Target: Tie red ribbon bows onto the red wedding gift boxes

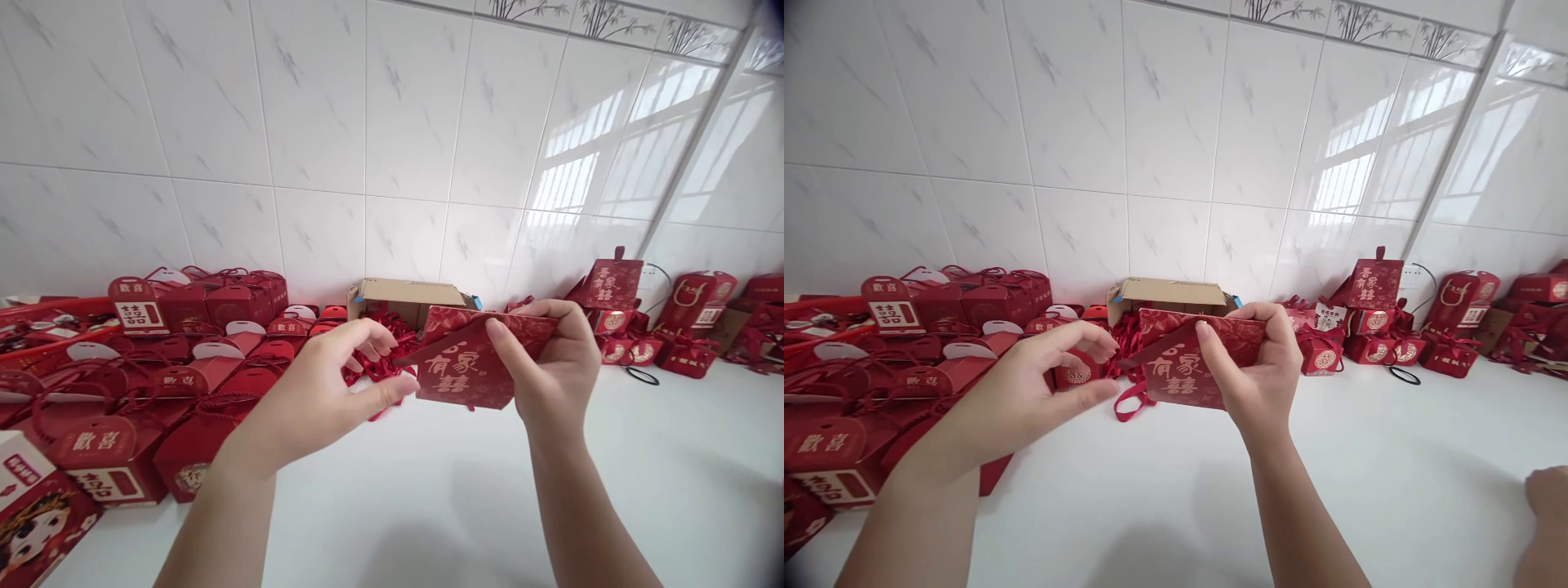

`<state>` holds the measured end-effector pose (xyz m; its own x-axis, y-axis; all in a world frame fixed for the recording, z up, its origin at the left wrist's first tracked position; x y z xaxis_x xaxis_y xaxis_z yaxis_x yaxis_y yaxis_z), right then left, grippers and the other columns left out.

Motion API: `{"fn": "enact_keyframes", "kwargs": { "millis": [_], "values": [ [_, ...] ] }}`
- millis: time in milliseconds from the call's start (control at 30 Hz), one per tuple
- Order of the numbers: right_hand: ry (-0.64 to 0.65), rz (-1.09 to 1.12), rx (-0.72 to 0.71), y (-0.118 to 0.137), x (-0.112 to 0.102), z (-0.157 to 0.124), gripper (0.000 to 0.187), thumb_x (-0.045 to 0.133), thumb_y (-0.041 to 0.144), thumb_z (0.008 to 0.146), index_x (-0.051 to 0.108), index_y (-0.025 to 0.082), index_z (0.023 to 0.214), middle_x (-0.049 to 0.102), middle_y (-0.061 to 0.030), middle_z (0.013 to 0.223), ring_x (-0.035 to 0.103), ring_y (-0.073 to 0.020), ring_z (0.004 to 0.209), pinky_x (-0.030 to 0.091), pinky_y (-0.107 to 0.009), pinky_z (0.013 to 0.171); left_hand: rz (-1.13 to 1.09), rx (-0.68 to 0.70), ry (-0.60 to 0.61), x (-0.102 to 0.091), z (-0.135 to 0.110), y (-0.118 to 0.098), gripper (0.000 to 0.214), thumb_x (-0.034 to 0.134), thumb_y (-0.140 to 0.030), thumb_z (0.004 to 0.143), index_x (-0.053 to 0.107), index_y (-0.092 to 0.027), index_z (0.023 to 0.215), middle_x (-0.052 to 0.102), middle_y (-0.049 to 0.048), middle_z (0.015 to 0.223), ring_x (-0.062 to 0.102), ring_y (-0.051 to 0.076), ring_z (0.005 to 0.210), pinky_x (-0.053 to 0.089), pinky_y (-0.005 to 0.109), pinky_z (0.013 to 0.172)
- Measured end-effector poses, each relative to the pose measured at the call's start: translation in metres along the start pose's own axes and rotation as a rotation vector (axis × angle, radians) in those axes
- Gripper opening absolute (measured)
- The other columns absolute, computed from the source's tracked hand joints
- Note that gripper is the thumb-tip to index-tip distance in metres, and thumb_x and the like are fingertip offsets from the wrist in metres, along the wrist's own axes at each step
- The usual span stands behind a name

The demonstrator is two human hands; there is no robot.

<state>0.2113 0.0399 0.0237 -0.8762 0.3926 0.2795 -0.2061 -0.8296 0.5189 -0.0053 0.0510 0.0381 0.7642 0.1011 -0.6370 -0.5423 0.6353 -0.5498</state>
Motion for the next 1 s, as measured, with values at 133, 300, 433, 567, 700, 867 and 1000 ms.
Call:
{"fn": "enact_keyframes", "kwargs": {
  "millis": [133, 300, 433, 567, 700, 867, 1000],
  "values": [
    [0.041, 0.013, -0.001, 0.000, 0.005, -0.002, 0.023, 0.075, 0.020, 0.069, 0.055, 0.022, 0.079, 0.056, -0.0009, 0.077, 0.055, -0.0137, 0.065, 0.044, -0.025, 0.049, 0.033, 0.088, 0.024, 0.006, 0.003, -0.005, 0.018, 0.062, -0.039, 0.080, 0.066, -0.022, 0.074, 0.065, -0.0009, 0.076, 0.060, 0.013, 0.067, 0.047, 0.021, 0.055],
    [0.211, -0.019, -0.093, 0.006, 0.011, -0.003, 0.022, 0.072, 0.015, 0.070, 0.054, 0.022, 0.082, 0.057, 0.0001, 0.076, 0.055, -0.0141, 0.066, 0.044, -0.026, 0.051, -0.183, 0.185, -0.269, -0.021, -0.004, -0.010, 0.007, 0.064, -0.026, 0.079, 0.068, -0.021, 0.076, 0.066, 0.0008, 0.074, 0.061, 0.014, 0.069, 0.050, 0.023, 0.060],
    [0.533, 0.018, -0.289, 0.017, 0.029, -0.017, 0.027, 0.071, 0.010, 0.067, 0.053, 0.021, 0.083, 0.057, -0.0002, 0.074, 0.055, -0.0150, 0.066, 0.044, -0.028, 0.054, -0.456, 0.232, -0.534, -0.034, -0.017, -0.011, 0.009, 0.065, -0.021, 0.080, 0.065, -0.023, 0.088, 0.066, -0.0007, 0.073, 0.063, 0.014, 0.064, 0.053, 0.026, 0.058],
    [0.609, 0.076, -0.406, 0.025, 0.036, -0.027, 0.031, 0.070, 0.006, 0.065, 0.051, 0.020, 0.086, 0.056, -0.0011, 0.073, 0.054, -0.0156, 0.066, 0.043, -0.029, 0.053, -0.458, 0.305, -0.601, -0.032, -0.019, -0.018, 0.027, 0.069, -0.013, 0.075, 0.059, -0.026, 0.097, 0.064, -0.0056, 0.070, 0.062, 0.010, 0.056, 0.051, 0.020, 0.050],
    [0.587, 0.063, -0.464, 0.029, 0.034, -0.027, 0.032, 0.069, 0.006, 0.065, 0.051, 0.020, 0.088, 0.056, -0.0013, 0.074, 0.053, -0.0153, 0.064, 0.043, -0.031, 0.055, -0.305, 0.330, -0.335, -0.021, -0.014, -0.024, 0.013, 0.055, -0.014, 0.085, 0.066, -0.021, 0.088, 0.069, 0.0013, 0.085, 0.067, 0.013, 0.078, 0.057, 0.021, 0.067],
    [0.576, 0.044, -0.475, 0.031, 0.033, -0.025, 0.031, 0.069, 0.008, 0.066, 0.051, 0.021, 0.089, 0.056, -0.0013, 0.074, 0.054, -0.0156, 0.064, 0.045, -0.030, 0.054, -0.220, 0.348, -0.042, -0.005, -0.014, -0.026, 0.029, 0.053, -0.013, 0.085, 0.062, -0.025, 0.110, 0.067, 0.0031, 0.106, 0.064, 0.016, 0.095, 0.057, 0.022, 0.070],
    [0.574, 0.022, -0.463, 0.030, 0.033, -0.025, 0.031, 0.069, 0.009, 0.067, 0.051, 0.022, 0.089, 0.057, -0.0020, 0.075, 0.057, -0.0170, 0.066, 0.049, -0.031, 0.054, -0.139, 0.339, -0.101, -0.002, -0.012, -0.026, 0.023, 0.058, -0.011, 0.081, 0.071, -0.026, 0.092, 0.067, 0.0022, 0.106, 0.061, 0.018, 0.101, 0.054, 0.025, 0.078]
  ]
}}
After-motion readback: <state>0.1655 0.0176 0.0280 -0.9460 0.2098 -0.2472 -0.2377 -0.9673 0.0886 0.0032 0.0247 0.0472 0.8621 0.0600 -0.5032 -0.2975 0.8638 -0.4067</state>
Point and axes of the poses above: each hand's wrist, its own z-axis towards the middle knuckle, its own x-axis out of the palm, y = z × x, the point moved 5 cm from there along z, towards the middle knuckle
